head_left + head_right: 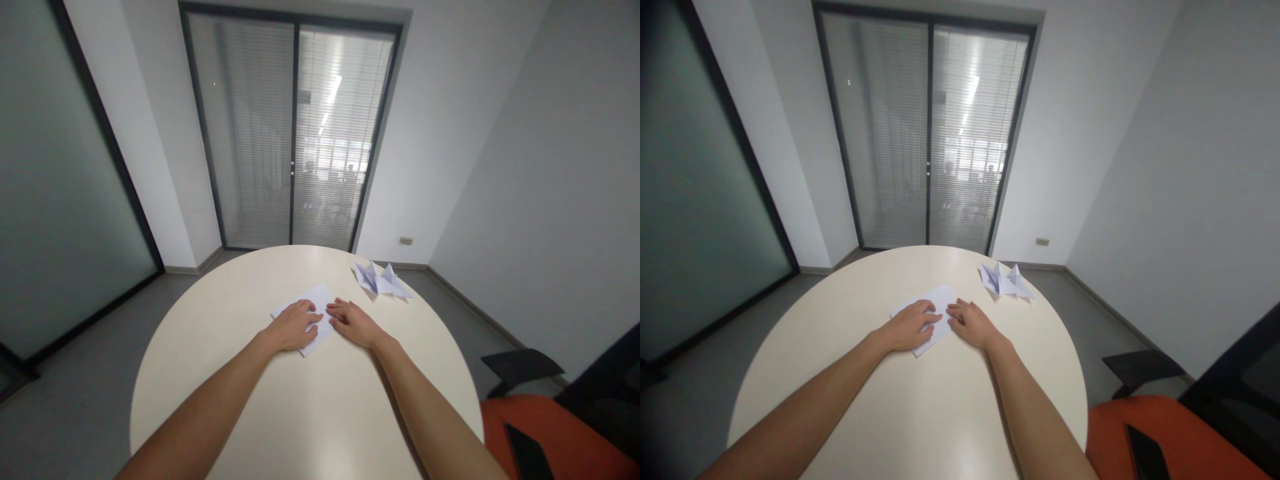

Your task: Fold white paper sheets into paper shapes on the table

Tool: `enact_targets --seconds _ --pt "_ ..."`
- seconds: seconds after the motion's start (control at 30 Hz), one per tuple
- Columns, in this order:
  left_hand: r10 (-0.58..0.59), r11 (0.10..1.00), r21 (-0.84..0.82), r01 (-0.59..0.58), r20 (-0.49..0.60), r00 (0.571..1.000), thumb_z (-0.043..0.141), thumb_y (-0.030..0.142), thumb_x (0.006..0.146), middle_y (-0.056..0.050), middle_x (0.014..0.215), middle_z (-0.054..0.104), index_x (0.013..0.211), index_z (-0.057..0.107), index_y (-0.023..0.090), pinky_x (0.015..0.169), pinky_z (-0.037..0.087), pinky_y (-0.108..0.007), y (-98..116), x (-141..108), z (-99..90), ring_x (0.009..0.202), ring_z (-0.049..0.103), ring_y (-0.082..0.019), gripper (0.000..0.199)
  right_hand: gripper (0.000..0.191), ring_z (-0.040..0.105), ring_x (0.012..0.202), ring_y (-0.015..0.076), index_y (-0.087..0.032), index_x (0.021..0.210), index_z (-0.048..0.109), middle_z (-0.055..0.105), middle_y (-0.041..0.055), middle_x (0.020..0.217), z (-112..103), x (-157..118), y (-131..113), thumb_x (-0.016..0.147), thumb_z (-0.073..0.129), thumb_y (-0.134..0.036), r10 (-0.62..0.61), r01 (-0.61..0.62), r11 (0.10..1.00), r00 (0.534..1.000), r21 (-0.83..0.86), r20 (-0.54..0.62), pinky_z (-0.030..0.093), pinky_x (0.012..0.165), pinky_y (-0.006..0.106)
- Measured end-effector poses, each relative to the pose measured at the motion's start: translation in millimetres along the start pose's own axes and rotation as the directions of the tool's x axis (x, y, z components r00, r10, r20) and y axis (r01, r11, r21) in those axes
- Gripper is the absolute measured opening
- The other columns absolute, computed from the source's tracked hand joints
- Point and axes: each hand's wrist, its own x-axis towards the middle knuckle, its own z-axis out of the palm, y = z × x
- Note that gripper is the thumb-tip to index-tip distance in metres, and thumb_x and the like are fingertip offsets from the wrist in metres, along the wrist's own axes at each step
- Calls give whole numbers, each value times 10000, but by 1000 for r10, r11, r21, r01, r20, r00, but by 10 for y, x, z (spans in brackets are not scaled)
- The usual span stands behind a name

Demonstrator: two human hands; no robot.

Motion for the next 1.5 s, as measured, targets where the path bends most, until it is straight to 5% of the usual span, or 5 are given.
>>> enact_targets --seconds 0.13,0.4,0.83,1.17,1.5 --pt "8 999 -34 -6 69 998 467 327 957 -131 1489 484 1389 555 177 1164 336 -418 -11 -26 25 1372 442 -274 466 407 403 1417 334 -229 1329 627 596 106 1403 -3 -7 23 945 525 -319 37 -36 998 999 -44 5 285 1149 624" --pt "11 996 -92 4 164 986 558 717 837 -135 1604 314 1470 460 233 1189 250 -503 -39 -72 24 1478 277 -352 803 384 337 1456 312 -248 1344 613 571 67 1436 -11 -8 98 994 463 -300 36 -35 995 999 -95 12 284 1165 592" --pt "20 996 -91 -8 135 991 561 661 870 -132 1606 311 1470 452 240 1186 260 -511 -77 -80 103 1477 283 -349 742 316 595 1252 227 -203 1137 744 711 84 1234 -40 -6 27 943 502 -264 -139 141 990 988 20 -61 326 1193 469" --pt "99 992 -73 -98 4 995 559 467 926 -134 1465 506 1359 568 207 1146 341 -457 -41 -84 61 1359 450 -292 505 291 537 1313 265 -200 1108 755 712 70 1229 -13 -20 95 893 562 -235 -19 22 999 997 40 -80 434 1108 430" --pt "104 983 -155 -97 38 994 713 571 778 -101 1414 545 1315 620 241 1115 375 -433 -71 -92 -24 1298 488 -302 637 312 547 1294 249 -232 1158 739 705 58 1242 19 -8 192 916 541 -244 -54 55 998 995 9 -78 388 1144 452"
